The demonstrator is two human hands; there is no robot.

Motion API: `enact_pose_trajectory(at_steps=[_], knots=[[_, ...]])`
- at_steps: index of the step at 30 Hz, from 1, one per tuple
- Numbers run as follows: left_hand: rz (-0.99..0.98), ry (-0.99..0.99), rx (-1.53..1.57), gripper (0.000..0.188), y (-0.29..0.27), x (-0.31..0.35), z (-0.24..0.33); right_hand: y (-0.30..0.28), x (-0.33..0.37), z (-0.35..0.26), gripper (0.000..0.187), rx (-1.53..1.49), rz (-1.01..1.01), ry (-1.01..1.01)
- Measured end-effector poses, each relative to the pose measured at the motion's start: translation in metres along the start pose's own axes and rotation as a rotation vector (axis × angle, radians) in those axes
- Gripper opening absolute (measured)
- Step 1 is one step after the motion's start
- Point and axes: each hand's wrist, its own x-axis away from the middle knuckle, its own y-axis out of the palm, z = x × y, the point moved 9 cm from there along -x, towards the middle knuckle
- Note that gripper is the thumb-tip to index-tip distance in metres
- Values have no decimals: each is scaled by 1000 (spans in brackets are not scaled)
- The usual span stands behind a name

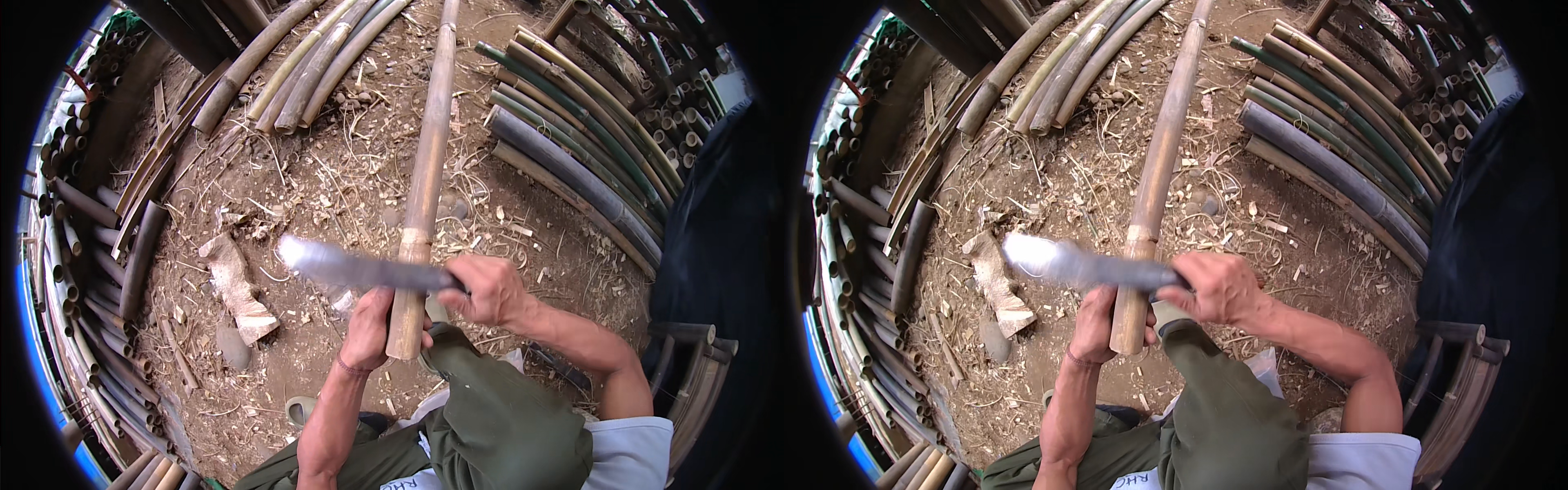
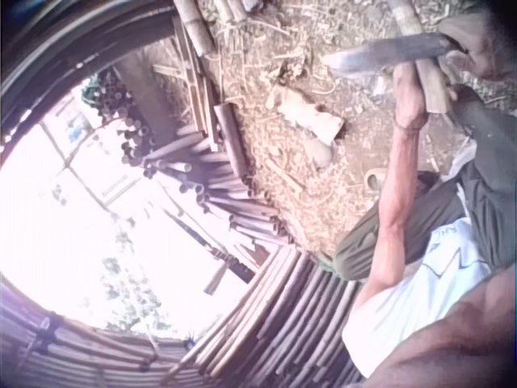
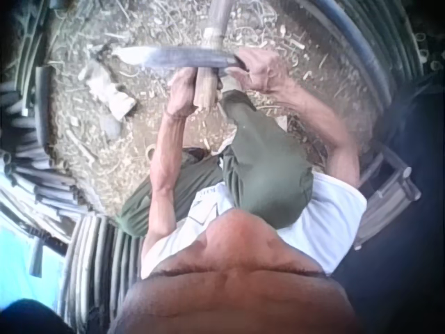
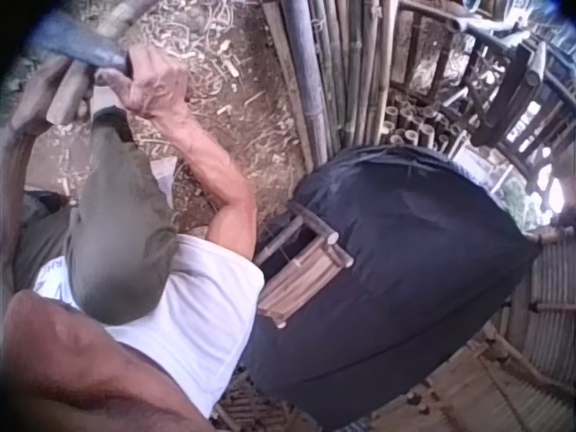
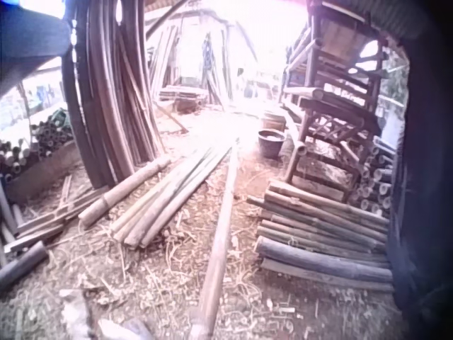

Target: The person uses a machete to scrape, notch, and shape a bamboo pole against a wood block, then reaches for and handles another bamboo pole in a stack while sitting on the ground.

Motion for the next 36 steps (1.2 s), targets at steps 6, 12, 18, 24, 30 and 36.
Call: enact_pose_trajectory(at_steps=[6, 12, 18, 24, 30, 36], knots=[[117, -84, -59, 60, -7, -8, -11, 5, -1, 16, 63, -11, 24, 125], [73, -23, -146, 70, -4, -3, -5, -3, -13, 56, 61, 20, -8, 358], [85, -21, 36, 75, -4, -3, -18, -3, 4, -19, 60, 76, 108, -208], [-53, -31, 180, 60, -1, -8, -11, -4, 4, -45, 61, 4, 150, -301], [-11, -43, -20, 61, -3, -10, -4, 5, -3, 16, 64, -1, 116, 5], [-30, -76, -18, 61, -9, -11, -5, 15, -10, 65, 63, -34, 79, 308]])
